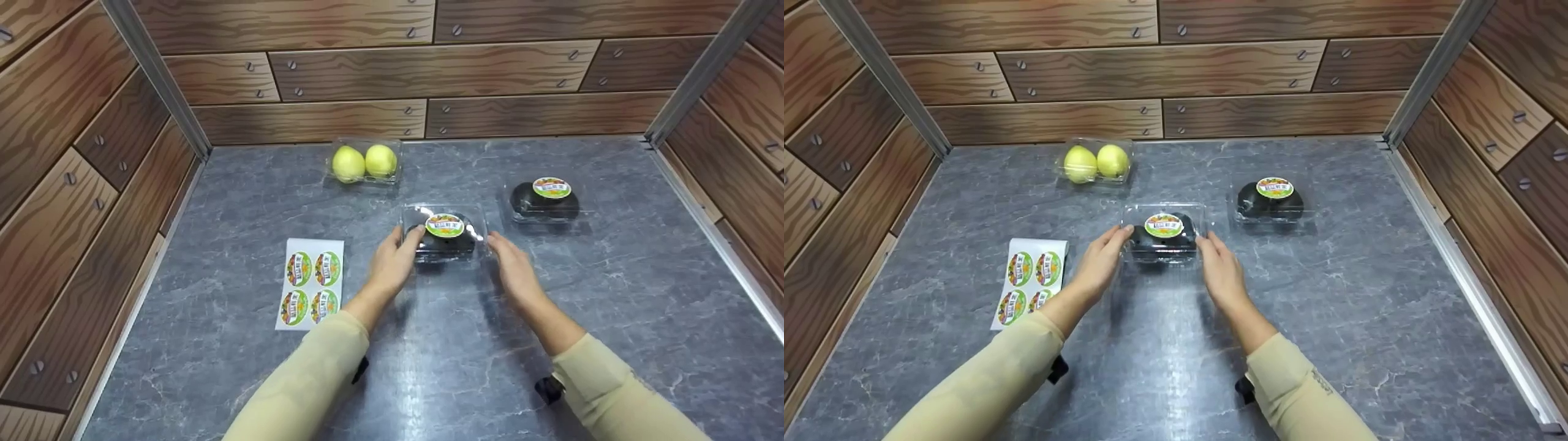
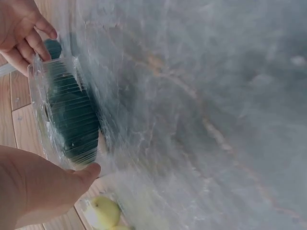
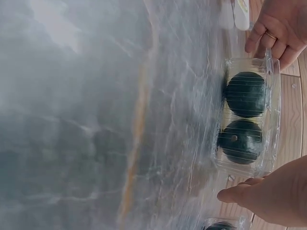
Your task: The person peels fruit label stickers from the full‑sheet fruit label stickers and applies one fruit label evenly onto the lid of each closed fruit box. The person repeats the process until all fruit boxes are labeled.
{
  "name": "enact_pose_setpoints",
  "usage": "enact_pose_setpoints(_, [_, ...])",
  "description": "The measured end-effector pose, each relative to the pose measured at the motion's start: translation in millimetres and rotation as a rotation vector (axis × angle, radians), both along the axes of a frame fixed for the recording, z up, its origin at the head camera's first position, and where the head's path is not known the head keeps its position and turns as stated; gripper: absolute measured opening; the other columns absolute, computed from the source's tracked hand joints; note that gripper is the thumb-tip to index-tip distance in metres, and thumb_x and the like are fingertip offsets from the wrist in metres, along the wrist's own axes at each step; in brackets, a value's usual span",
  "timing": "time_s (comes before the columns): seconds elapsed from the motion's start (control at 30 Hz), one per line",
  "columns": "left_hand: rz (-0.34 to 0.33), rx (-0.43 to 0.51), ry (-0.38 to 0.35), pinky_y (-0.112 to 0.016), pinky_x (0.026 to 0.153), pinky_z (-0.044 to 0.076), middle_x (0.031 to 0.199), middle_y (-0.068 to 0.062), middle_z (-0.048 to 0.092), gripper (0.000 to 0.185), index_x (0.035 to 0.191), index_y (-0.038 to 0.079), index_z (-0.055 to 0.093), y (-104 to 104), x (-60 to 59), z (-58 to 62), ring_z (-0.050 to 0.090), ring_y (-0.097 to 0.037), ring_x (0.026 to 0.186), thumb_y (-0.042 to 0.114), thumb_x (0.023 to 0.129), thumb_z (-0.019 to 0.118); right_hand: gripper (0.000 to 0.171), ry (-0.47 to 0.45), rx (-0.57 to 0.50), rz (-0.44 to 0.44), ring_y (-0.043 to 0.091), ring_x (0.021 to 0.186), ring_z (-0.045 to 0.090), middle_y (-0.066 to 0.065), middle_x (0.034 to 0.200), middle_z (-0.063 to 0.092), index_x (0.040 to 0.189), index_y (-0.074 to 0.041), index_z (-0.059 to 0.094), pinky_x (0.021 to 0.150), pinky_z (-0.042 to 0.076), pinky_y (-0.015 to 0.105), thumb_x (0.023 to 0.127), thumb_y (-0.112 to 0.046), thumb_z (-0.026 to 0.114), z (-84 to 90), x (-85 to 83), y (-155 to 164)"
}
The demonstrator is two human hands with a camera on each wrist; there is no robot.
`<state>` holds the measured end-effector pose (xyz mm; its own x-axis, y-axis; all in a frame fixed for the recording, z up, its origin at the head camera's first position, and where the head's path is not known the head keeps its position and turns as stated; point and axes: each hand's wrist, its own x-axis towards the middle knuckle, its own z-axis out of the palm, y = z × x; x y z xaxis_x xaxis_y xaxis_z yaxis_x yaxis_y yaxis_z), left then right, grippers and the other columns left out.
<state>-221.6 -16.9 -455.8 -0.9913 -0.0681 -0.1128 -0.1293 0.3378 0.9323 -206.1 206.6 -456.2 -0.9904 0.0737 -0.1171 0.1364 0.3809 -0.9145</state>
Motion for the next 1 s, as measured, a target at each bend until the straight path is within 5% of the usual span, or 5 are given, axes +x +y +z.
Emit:
enact_pose_setpoints(0.3, [0.016,0.050,-0.060,-0.043,0.127,0.026,0.165,-0.014,0.043,0.085,0.161,0.001,0.040,6.5,-25.7,1.8,0.036,-0.032,0.155,0.060,0.102,0.051,0.060,0.031,0.047,-0.065,0.039,0.151,0.040,0.024,0.157,0.048,0.149,0.008,0.053,0.127,0.027,0.045,0.109,-0.035,0.042,-3.6,-29.5,2.9])
enact_pose_setpoints(0.4, [0.014,0.051,-0.065,-0.043,0.128,0.025,0.166,-0.012,0.042,0.085,0.162,0.003,0.040,9.7,-34.0,3.5,0.035,-0.031,0.156,0.062,0.102,0.050,0.058,0.053,0.045,-0.092,0.036,0.140,0.053,0.021,0.146,0.061,0.133,0.003,0.068,0.122,0.035,0.044,0.106,-0.044,0.047,-11.7,-43.7,10.6])
enact_pose_setpoints(0.53, [0.025,0.049,-0.078,-0.043,0.128,0.023,0.168,-0.010,0.040,0.085,0.163,0.005,0.039,13.3,-44.3,6.5,0.032,-0.029,0.157,0.063,0.102,0.050,0.055,0.036,0.030,-0.127,0.033,0.122,0.059,0.023,0.132,0.067,0.117,0.004,0.070,0.116,0.040,0.042,0.106,-0.044,0.046,-6.6,-55.6,10.4])
enact_pose_setpoints(0.8, [0.050,0.043,-0.073,-0.043,0.127,0.025,0.166,-0.011,0.042,0.084,0.162,0.006,0.043,18.6,-63.1,8.2,0.035,-0.031,0.155,0.064,0.101,0.050,0.066,-0.073,-0.042,-0.173,0.037,0.152,0.039,0.023,0.161,0.046,0.147,0.007,0.056,0.126,0.028,0.043,0.107,-0.042,0.039,5.9,-72.0,4.5])
enact_pose_setpoints(1.0, [0.053,0.039,-0.075,-0.043,0.127,0.026,0.165,-0.011,0.045,0.084,0.161,0.006,0.044,22.0,-75.2,8.6,0.037,-0.031,0.155,0.064,0.101,0.048,0.067,-0.073,-0.018,-0.186,0.038,0.150,0.041,0.024,0.159,0.048,0.145,0.007,0.058,0.126,0.028,0.045,0.107,-0.045,0.037,7.1,-83.1,5.7])
